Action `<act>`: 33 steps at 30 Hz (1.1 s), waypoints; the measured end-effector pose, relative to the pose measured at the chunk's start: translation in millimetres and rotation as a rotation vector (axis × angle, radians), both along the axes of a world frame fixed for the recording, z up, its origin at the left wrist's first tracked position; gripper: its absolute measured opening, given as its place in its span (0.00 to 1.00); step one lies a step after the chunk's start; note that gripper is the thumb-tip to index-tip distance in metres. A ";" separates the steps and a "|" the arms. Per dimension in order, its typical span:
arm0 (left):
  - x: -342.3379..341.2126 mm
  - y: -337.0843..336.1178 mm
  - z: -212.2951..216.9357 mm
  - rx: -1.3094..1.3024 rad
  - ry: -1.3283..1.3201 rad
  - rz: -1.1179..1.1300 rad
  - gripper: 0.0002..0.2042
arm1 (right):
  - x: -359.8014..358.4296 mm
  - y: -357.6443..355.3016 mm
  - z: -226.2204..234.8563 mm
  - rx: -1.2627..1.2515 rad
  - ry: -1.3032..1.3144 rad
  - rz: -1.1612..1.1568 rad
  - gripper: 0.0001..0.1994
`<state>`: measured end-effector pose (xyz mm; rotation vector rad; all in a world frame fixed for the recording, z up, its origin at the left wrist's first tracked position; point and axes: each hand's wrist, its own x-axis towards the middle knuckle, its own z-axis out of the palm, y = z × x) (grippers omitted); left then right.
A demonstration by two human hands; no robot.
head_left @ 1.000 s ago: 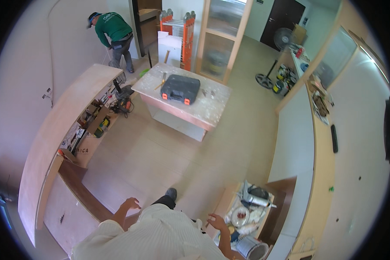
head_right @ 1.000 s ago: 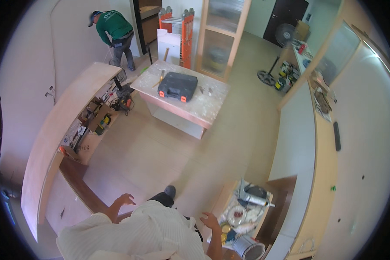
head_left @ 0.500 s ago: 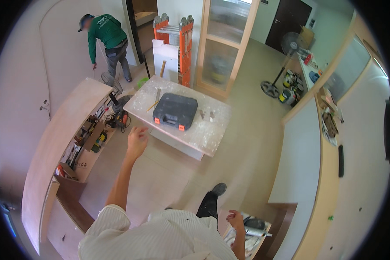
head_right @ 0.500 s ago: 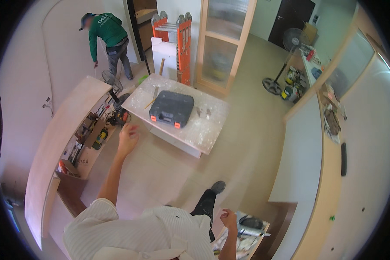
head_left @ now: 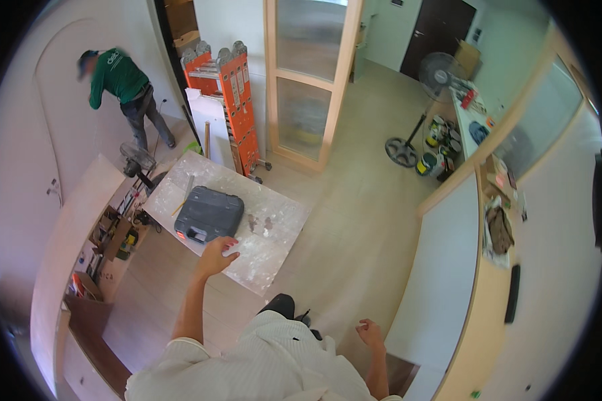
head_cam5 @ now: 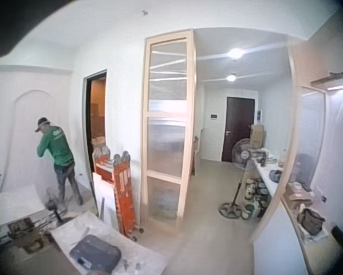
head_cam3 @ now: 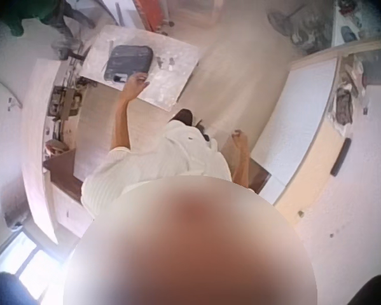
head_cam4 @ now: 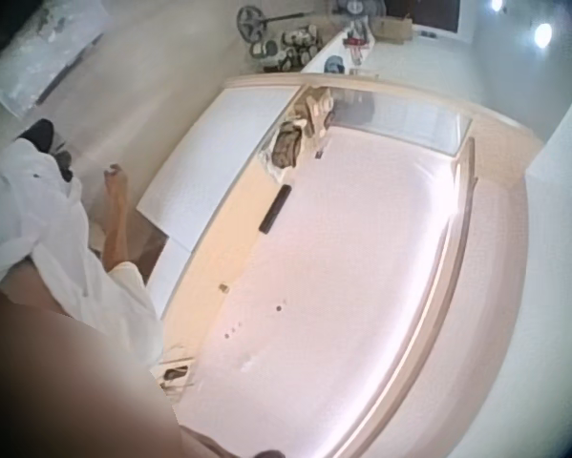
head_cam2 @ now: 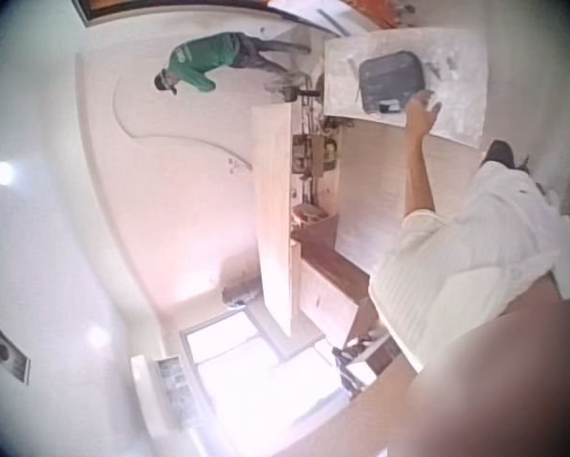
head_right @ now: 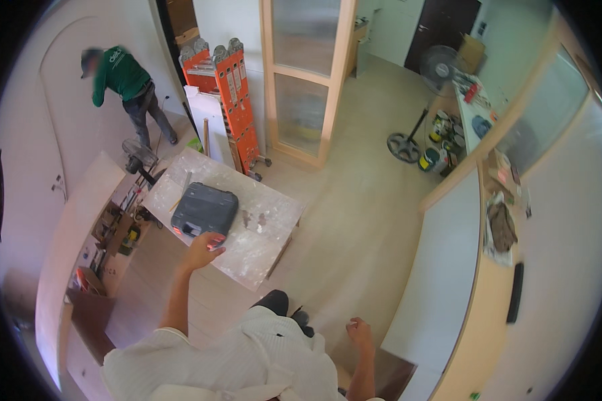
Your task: The person sands a wooden cabinet door with a sanding block, then walks to the kitchen sink to wash a white cloth under running water. They wring out the cloth and return to the room where other workers are present.
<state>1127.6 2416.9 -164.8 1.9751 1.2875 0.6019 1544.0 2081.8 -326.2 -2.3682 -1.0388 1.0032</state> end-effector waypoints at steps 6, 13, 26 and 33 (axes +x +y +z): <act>95.8 90.9 -6.6 -0.017 0.015 0.026 0.17 | 98.0 115.2 -0.1 -0.010 -0.032 0.062 0.17; 242.5 244.1 -27.4 0.004 -0.080 0.012 0.18 | 179.8 209.5 -28.7 -0.081 0.101 0.201 0.17; 479.5 420.8 22.1 -0.064 -0.381 -0.110 0.19 | 382.4 437.7 -37.6 -0.120 0.175 0.226 0.18; 425.2 429.7 -10.5 -0.071 -0.253 0.439 0.21 | 463.2 626.7 -57.2 -0.224 0.112 0.693 0.17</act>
